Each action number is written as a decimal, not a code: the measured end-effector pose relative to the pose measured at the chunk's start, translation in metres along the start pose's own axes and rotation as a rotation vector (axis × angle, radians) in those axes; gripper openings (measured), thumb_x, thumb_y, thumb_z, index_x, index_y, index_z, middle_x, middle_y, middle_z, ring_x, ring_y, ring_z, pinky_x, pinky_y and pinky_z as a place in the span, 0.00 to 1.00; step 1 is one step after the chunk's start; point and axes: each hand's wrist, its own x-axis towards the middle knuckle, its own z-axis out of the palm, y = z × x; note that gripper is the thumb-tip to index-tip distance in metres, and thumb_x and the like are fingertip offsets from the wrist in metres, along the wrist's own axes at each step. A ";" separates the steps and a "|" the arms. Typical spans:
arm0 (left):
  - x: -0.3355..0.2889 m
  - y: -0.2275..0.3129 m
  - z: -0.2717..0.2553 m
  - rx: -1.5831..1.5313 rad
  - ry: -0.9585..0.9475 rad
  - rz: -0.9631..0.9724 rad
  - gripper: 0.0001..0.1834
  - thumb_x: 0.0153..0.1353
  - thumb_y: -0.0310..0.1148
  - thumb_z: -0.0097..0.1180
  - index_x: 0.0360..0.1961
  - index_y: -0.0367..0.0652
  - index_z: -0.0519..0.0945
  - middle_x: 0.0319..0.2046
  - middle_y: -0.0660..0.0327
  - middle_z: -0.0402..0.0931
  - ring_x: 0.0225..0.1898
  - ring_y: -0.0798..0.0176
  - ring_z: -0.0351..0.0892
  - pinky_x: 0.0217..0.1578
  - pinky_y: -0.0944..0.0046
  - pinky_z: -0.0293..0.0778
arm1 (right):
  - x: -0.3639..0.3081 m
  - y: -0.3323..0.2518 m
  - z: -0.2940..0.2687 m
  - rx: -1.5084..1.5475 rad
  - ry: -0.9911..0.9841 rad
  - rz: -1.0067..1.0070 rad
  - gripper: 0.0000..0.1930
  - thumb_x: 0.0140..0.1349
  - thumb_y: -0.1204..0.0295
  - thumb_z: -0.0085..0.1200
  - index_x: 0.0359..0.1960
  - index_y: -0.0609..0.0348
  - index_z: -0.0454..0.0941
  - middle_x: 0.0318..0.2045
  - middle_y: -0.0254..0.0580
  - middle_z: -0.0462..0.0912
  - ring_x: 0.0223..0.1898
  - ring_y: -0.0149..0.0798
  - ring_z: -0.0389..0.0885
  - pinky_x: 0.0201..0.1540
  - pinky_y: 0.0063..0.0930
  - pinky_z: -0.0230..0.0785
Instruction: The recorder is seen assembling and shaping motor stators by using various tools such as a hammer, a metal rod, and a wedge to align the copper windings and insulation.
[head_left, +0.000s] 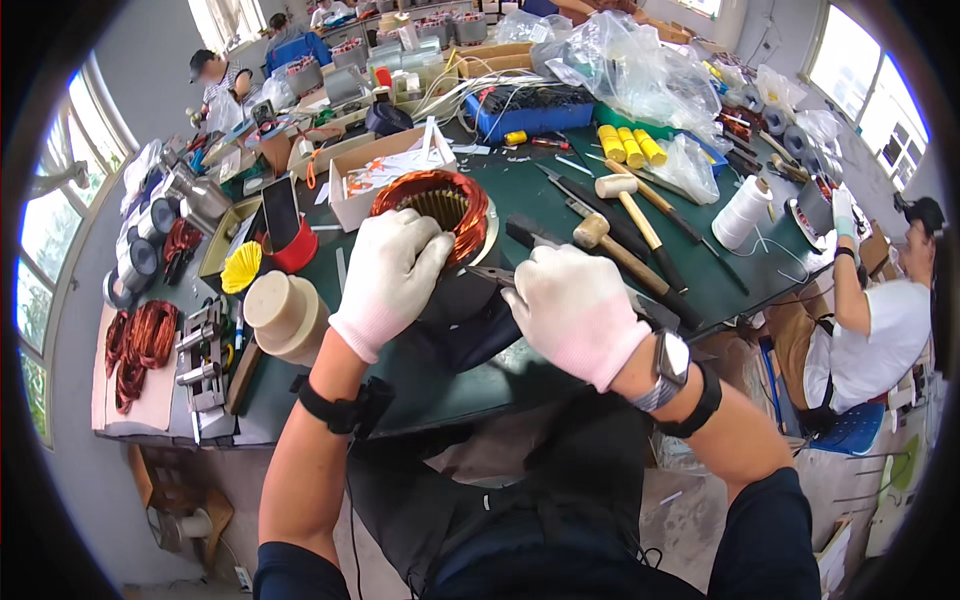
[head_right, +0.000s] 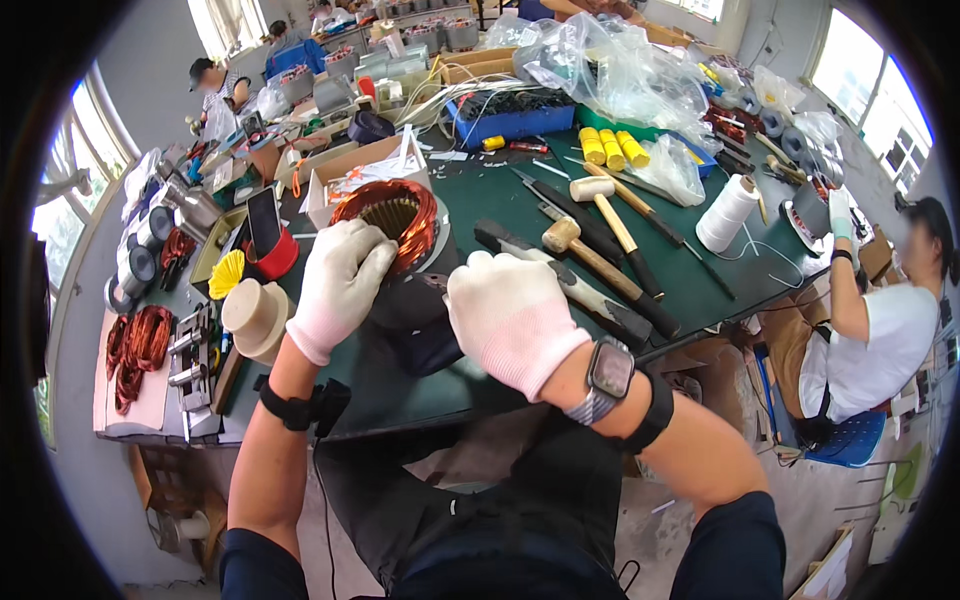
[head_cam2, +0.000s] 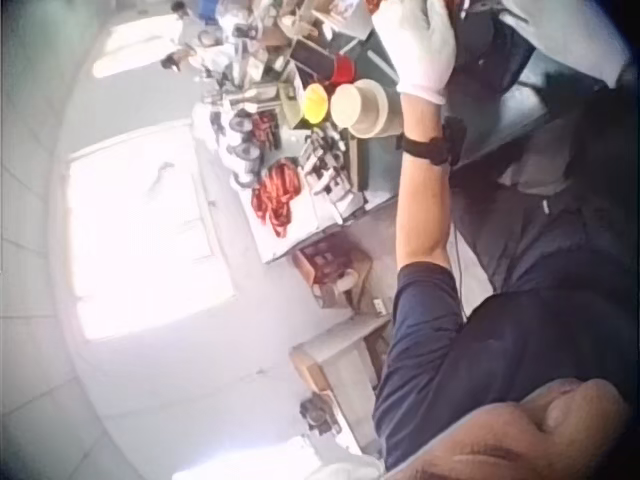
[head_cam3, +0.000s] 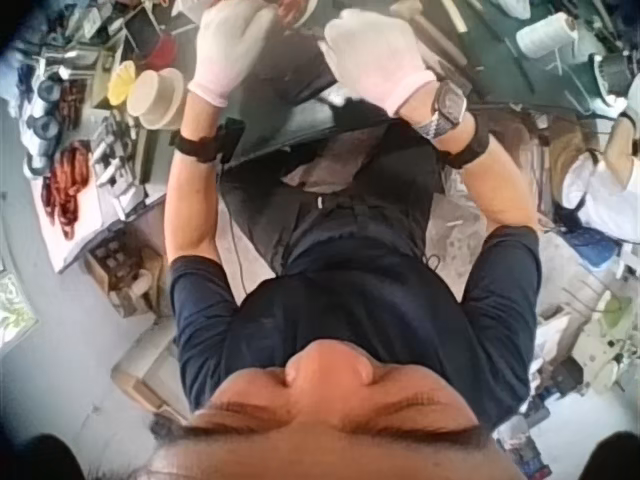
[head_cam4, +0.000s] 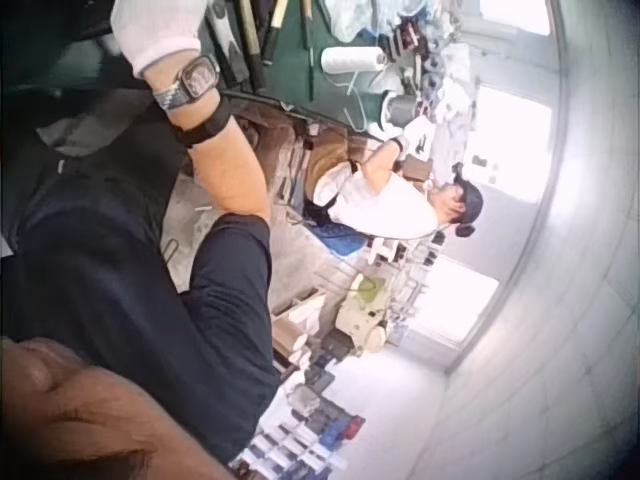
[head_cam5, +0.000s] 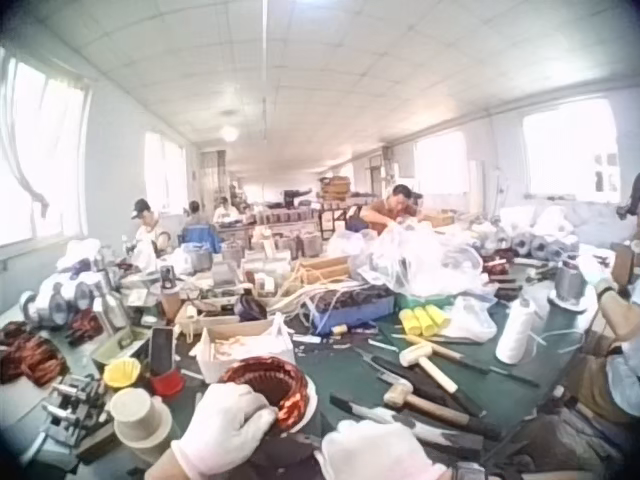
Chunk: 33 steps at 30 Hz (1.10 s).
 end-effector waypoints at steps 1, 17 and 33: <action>-0.001 0.001 0.002 0.043 0.037 0.036 0.08 0.66 0.29 0.60 0.33 0.34 0.83 0.30 0.49 0.78 0.38 0.44 0.79 0.41 0.49 0.73 | -0.002 -0.005 0.004 0.005 -0.004 -0.004 0.07 0.60 0.67 0.60 0.28 0.55 0.85 0.29 0.42 0.84 0.33 0.45 0.89 0.34 0.40 0.82; 0.007 0.000 0.010 -0.079 0.112 -0.035 0.09 0.63 0.29 0.61 0.31 0.33 0.84 0.28 0.46 0.79 0.34 0.42 0.81 0.39 0.48 0.75 | 0.059 -0.019 -0.018 -0.089 -0.157 -0.016 0.10 0.62 0.71 0.56 0.31 0.58 0.89 0.30 0.53 0.89 0.34 0.52 0.91 0.39 0.44 0.83; 0.001 0.005 0.019 0.018 0.167 -0.012 0.08 0.63 0.29 0.61 0.30 0.34 0.84 0.30 0.46 0.79 0.35 0.40 0.81 0.39 0.47 0.74 | 0.034 -0.051 -0.006 -0.081 -0.099 0.138 0.08 0.61 0.70 0.60 0.34 0.55 0.91 0.31 0.47 0.91 0.38 0.46 0.93 0.39 0.42 0.84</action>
